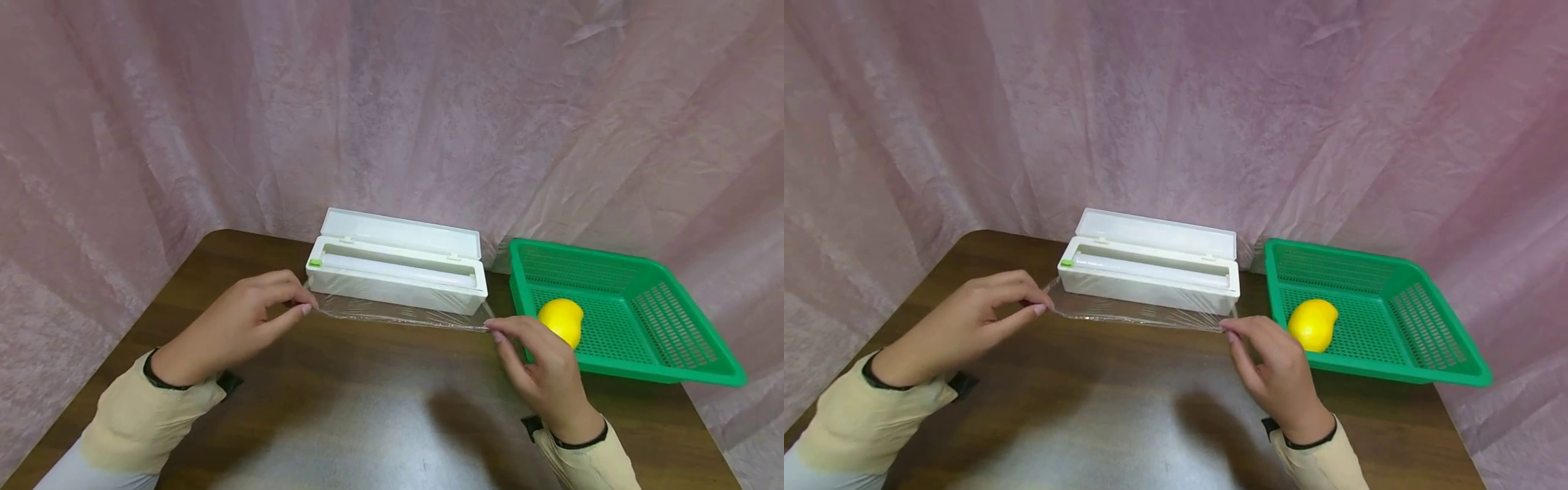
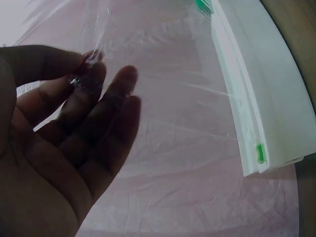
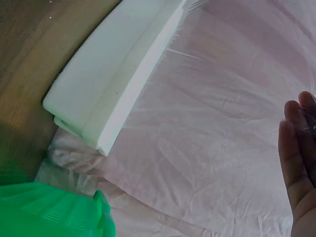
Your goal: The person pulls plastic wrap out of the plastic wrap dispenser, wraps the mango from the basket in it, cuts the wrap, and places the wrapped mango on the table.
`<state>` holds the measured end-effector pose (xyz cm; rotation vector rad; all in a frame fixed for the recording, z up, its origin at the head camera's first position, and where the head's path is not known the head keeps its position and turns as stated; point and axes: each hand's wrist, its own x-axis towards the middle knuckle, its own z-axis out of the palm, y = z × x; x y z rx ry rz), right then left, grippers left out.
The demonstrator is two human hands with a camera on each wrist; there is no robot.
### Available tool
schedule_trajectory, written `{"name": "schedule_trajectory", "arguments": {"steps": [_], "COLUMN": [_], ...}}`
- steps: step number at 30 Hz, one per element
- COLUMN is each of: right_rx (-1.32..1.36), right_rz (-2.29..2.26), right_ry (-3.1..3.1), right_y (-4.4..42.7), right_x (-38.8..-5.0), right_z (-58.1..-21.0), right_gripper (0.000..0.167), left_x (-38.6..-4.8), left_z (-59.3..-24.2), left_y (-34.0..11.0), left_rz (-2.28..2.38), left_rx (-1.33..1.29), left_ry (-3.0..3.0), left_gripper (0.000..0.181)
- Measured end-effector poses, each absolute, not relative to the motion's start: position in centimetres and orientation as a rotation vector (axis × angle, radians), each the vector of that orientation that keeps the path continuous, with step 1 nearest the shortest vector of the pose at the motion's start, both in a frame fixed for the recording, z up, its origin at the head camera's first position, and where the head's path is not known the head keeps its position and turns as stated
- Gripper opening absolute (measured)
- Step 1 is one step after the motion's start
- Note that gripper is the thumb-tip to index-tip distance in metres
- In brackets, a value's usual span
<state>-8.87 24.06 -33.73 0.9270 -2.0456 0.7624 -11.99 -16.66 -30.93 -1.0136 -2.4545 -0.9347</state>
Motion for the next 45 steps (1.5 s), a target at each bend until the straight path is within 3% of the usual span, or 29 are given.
{"name": "schedule_trajectory", "arguments": {"steps": [10, 15, 20, 34, 45], "right_rx": [1.009, 1.05, 1.031, 0.964, 0.978], "right_rz": [0.745, 0.772, 0.783, 0.772, 0.668], "right_ry": [-2.102, -2.227, -2.43, -2.835, -2.963], "right_y": [23.9, 24.0, 23.9, 22.9, 22.3], "right_x": [-8.7, -8.6, -8.3, -8.1, -8.6], "right_z": [-33.7, -33.7, -34.0, -35.4, -37.0], "right_gripper": [0.032, 0.01, 0.019, 0.009, 0.01], "left_x": [-11.8, -12.0, -12.1, -12.3, -13.1], "left_z": [-30.8, -31.0, -31.5, -34.3, -36.8], "left_y": [-17.1, -17.0, -16.8, -15.7, -14.9], "left_rz": [-0.915, -0.845, -0.775, -0.711, -0.67], "left_rx": [-1.047, -1.116, -1.192, -1.325, -1.25], "left_ry": [-2.594, -2.728, -2.811, -2.868, -3.079], "left_gripper": [0.021, 0.023, 0.024, 0.026, 0.027]}}
